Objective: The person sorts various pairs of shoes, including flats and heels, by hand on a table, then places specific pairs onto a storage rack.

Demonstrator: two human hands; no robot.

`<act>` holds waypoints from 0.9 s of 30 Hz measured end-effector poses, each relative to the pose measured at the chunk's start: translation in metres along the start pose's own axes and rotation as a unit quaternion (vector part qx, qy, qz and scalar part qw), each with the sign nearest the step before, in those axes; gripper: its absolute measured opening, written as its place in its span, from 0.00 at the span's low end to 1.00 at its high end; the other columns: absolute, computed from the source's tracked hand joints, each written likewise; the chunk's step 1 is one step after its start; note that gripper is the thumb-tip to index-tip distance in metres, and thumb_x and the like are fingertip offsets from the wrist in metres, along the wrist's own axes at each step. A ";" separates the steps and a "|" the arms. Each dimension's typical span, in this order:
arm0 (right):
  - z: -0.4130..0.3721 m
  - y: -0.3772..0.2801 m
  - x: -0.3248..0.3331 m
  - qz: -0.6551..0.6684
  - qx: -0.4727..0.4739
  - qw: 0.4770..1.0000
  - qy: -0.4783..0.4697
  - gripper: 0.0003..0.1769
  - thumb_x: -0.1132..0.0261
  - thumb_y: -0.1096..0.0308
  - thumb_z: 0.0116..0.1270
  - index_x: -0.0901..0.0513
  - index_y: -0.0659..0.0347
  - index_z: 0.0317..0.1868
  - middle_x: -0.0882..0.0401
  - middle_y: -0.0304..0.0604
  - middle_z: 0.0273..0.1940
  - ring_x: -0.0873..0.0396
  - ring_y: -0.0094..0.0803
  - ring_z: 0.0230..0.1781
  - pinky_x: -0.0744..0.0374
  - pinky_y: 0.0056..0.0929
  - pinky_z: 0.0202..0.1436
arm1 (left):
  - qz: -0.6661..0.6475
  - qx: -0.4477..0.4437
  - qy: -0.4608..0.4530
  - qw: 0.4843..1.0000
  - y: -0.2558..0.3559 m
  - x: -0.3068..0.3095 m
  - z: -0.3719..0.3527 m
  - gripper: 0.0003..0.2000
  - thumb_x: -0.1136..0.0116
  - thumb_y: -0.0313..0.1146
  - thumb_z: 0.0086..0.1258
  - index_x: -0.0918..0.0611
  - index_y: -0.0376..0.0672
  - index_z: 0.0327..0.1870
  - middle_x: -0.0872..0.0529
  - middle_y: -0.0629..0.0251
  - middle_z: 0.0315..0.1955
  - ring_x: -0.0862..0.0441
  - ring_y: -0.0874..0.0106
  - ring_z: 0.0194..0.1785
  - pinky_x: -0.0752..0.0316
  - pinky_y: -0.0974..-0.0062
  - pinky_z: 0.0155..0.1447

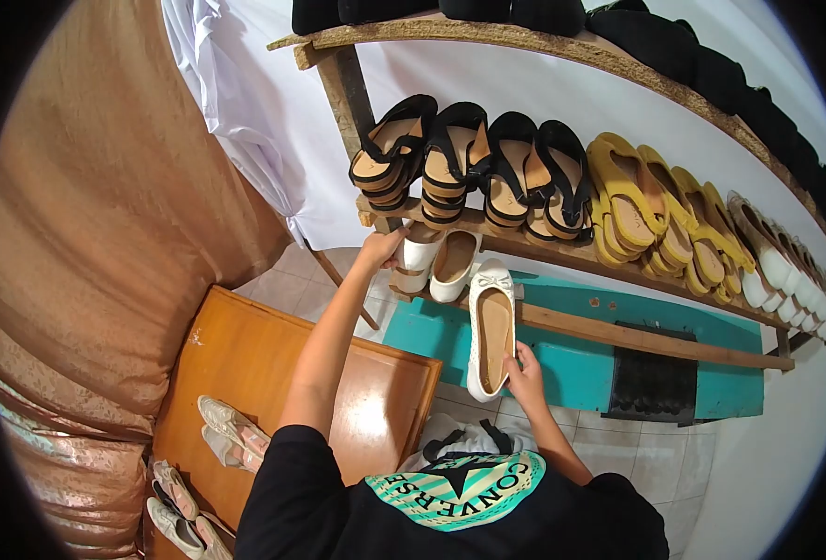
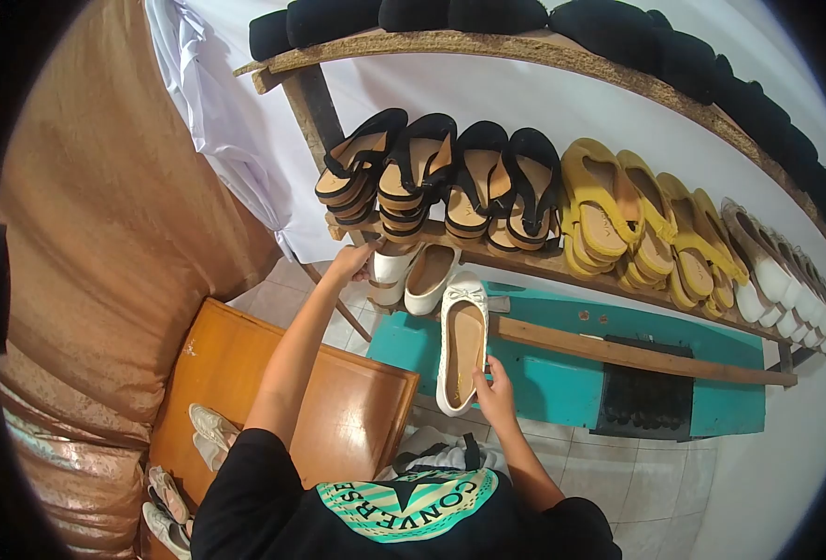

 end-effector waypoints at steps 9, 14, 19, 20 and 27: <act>0.002 0.006 0.005 0.039 0.004 0.999 0.014 0.20 0.44 0.67 0.64 0.34 0.66 0.55 0.28 0.41 0.38 0.23 0.23 0.24 0.22 0.21 0.22 | 0.083 -0.047 -0.013 0.995 0.004 0.001 0.004 0.27 0.49 0.55 0.55 0.23 0.33 0.15 0.26 0.59 0.08 0.28 0.71 0.12 0.33 0.76 0.18; 0.002 0.008 0.005 0.042 0.001 0.999 0.018 0.19 0.44 0.67 0.64 0.33 0.66 0.54 0.29 0.40 0.37 0.24 0.22 0.24 0.23 0.20 0.21 | 0.119 -0.041 -0.004 0.992 -0.001 0.000 0.009 0.30 0.52 0.58 0.55 0.21 0.32 0.18 0.25 0.58 0.09 0.26 0.70 0.14 0.31 0.75 0.21; 0.002 0.004 0.003 0.029 -0.005 0.999 0.019 0.19 0.44 0.67 0.63 0.32 0.65 0.53 0.29 0.39 0.36 0.25 0.21 0.22 0.24 0.19 0.19 | 0.055 -0.019 0.002 0.998 -0.003 0.001 0.001 0.26 0.50 0.54 0.55 0.23 0.33 0.20 0.25 0.60 0.11 0.27 0.70 0.13 0.34 0.76 0.17; 0.006 0.007 0.003 0.029 -0.004 0.999 0.019 0.19 0.44 0.67 0.63 0.32 0.65 0.53 0.29 0.39 0.36 0.25 0.21 0.22 0.24 0.19 0.19 | 0.025 -0.018 -0.004 1.000 -0.011 0.001 0.008 0.25 0.49 0.53 0.55 0.23 0.33 0.20 0.25 0.60 0.11 0.28 0.71 0.13 0.35 0.76 0.16; 0.047 -0.028 -0.016 0.109 0.031 0.993 0.021 0.18 0.43 0.67 0.63 0.33 0.62 0.52 0.28 0.38 0.33 0.29 0.19 0.18 0.31 0.17 0.14 | -0.045 0.005 -0.033 0.998 -0.034 -0.002 0.025 0.27 0.47 0.55 0.55 0.25 0.33 0.20 0.26 0.61 0.14 0.28 0.72 0.13 0.37 0.78 0.15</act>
Point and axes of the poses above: each hand's wrist, its own z-axis towards the middle knuckle, its own x-axis out of the back of the hand, y = z × x, the point moved 5 cm from there along z, towards the middle knuckle
